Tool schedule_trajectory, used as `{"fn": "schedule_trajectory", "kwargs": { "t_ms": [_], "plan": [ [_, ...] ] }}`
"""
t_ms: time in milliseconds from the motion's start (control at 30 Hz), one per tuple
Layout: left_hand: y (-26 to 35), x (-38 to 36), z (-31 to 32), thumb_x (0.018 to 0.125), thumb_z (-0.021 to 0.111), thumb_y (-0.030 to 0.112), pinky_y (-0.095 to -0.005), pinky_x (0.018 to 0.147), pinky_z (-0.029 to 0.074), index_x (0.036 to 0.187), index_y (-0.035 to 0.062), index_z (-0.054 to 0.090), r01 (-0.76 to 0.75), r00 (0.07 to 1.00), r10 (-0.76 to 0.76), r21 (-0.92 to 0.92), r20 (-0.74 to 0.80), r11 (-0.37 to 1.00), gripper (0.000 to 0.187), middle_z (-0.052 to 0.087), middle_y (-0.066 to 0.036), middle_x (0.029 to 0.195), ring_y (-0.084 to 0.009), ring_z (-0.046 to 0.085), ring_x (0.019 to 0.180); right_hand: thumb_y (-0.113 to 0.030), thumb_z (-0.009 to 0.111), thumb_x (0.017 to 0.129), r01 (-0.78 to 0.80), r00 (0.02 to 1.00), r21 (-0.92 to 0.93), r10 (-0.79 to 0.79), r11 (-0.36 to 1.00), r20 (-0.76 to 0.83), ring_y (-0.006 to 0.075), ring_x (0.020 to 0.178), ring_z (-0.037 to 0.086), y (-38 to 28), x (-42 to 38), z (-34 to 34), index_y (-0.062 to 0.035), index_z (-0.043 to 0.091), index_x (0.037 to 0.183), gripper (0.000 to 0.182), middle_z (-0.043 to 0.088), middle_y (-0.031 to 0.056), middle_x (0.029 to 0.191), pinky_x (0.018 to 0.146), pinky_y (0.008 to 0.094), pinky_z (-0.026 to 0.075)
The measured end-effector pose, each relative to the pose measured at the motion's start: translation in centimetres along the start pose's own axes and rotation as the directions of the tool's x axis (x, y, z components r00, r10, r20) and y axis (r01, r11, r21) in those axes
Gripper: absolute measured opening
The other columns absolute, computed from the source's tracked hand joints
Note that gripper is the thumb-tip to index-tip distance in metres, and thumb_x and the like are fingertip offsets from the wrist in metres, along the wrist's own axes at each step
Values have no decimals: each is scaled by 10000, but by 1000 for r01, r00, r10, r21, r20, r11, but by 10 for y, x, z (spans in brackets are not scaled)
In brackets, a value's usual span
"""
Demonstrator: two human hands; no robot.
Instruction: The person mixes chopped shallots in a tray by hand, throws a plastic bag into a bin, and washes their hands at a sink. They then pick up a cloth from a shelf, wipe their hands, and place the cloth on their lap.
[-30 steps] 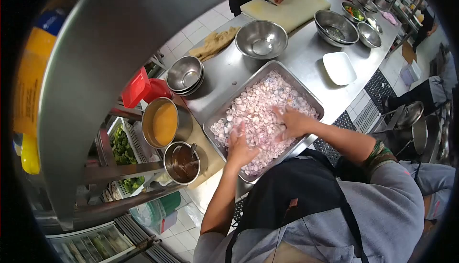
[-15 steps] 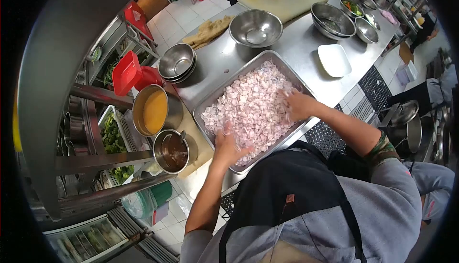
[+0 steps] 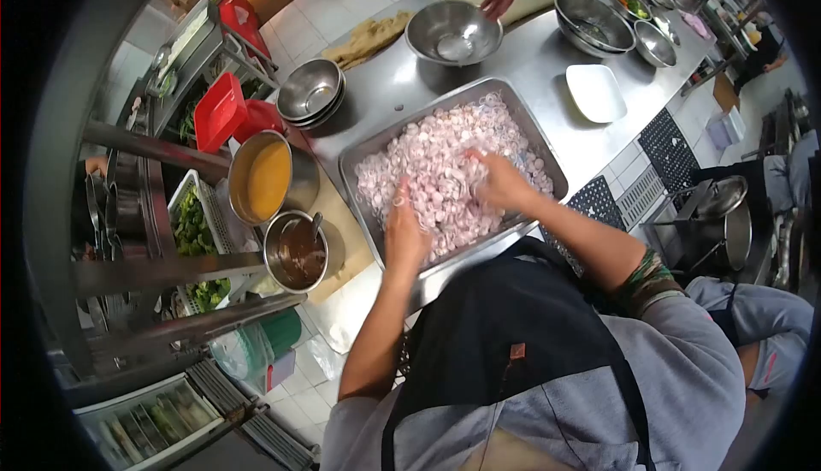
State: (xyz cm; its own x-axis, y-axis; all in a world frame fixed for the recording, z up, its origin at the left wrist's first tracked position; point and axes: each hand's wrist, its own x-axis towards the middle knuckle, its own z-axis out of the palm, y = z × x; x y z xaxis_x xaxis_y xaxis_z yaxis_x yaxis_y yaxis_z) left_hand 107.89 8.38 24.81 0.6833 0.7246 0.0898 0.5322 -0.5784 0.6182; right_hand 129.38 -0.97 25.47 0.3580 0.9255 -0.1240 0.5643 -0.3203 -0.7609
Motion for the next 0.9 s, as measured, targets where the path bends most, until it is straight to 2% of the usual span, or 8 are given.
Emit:
{"fn": "schedule_trajectory", "kwargs": {
  "t_ms": [67, 167, 300, 433, 567, 633, 733, 900],
  "plan": [
    [-11, -7, -20, 682, 785, 157, -455, 1071, 346, 1427, -76, 249, -74, 997, 71, 178, 21, 981, 947, 380, -339, 1338, -479, 410, 1231, -266, 686, 756, 53, 996, -176, -39, 983, 83, 425, 1208, 471, 9, -1, -24, -110, 469, 1370, 670, 536, 278, 1250, 996, 428, 423],
    [-8, -22, -30, 667, 821, 283, -448, 1078, 341, 1437, -93, 197, 170, 943, -215, 187, 256, 968, 1060, 355, -337, 1353, -487, 406, 1231, -420, 733, 743, 131, 927, -458, 54, 879, 370, 462, 1291, 379, 0, -12, -47, -102, 387, 1433, 835, 423, 288, 1384, 1039, 409, 405],
    [18, -17, -23, 635, 835, 431, -463, 1087, 331, 1453, -75, 169, 387, 801, -462, 260, 382, 885, 1170, 279, -314, 1377, -482, 368, 1263, -413, 780, 696, 111, 947, -563, 83, 819, 309, 519, 1277, 363, 13, -38, -2, -24, 220, 1487, 1044, 250, 353, 1455, 1045, 427, 400],
    [20, -25, 23, 636, 817, 201, -446, 1054, 372, 1327, -99, 381, 387, 889, -379, 20, 257, 922, 870, 265, -336, 1371, -497, 388, 1235, -162, 766, 676, -42, 981, -214, 81, 976, 176, 529, 1151, 466, -6, -30, 45, 15, 252, 1453, 948, 165, 441, 1414, 970, 434, 448],
    [-14, -25, 42, 707, 735, 115, -454, 940, 452, 1245, -93, 455, 21, 1000, -19, -134, 14, 991, 641, 479, -293, 1204, -453, 528, 1091, -48, 683, 660, 72, 997, 31, -73, 997, 39, 439, 1038, 567, 46, -14, 87, 14, 589, 1174, 526, 593, 271, 1057, 909, 439, 467],
    [-4, -17, 22, 715, 703, 99, -469, 945, 426, 1194, -82, 511, 187, 982, -179, -193, 59, 963, 546, 569, -281, 1105, -452, 524, 1088, -45, 659, 672, 125, 986, -15, -126, 992, -106, 413, 1025, 577, 35, -9, 80, 3, 642, 1069, 400, 630, 223, 958, 913, 443, 457],
    [-7, -11, 0, 698, 685, 91, -463, 972, 413, 1146, -90, 538, 310, 950, -306, -67, 71, 948, 505, 539, -307, 1178, -460, 507, 1115, -35, 632, 680, 111, 988, -114, -122, 987, -99, 408, 1035, 579, -30, -10, 22, -28, 598, 1214, 536, 620, 244, 1051, 929, 435, 454],
    [-31, 18, 1, 681, 749, 163, -462, 1078, 339, 1320, -27, 437, -60, 996, 48, 179, 75, 982, 736, 358, -305, 1402, -456, 347, 1304, -78, 676, 671, 233, 964, -168, -205, 958, 169, 408, 1148, 538, -38, 27, 6, -121, 557, 1298, 640, 497, 276, 1309, 984, 432, 436]
  ]
}}
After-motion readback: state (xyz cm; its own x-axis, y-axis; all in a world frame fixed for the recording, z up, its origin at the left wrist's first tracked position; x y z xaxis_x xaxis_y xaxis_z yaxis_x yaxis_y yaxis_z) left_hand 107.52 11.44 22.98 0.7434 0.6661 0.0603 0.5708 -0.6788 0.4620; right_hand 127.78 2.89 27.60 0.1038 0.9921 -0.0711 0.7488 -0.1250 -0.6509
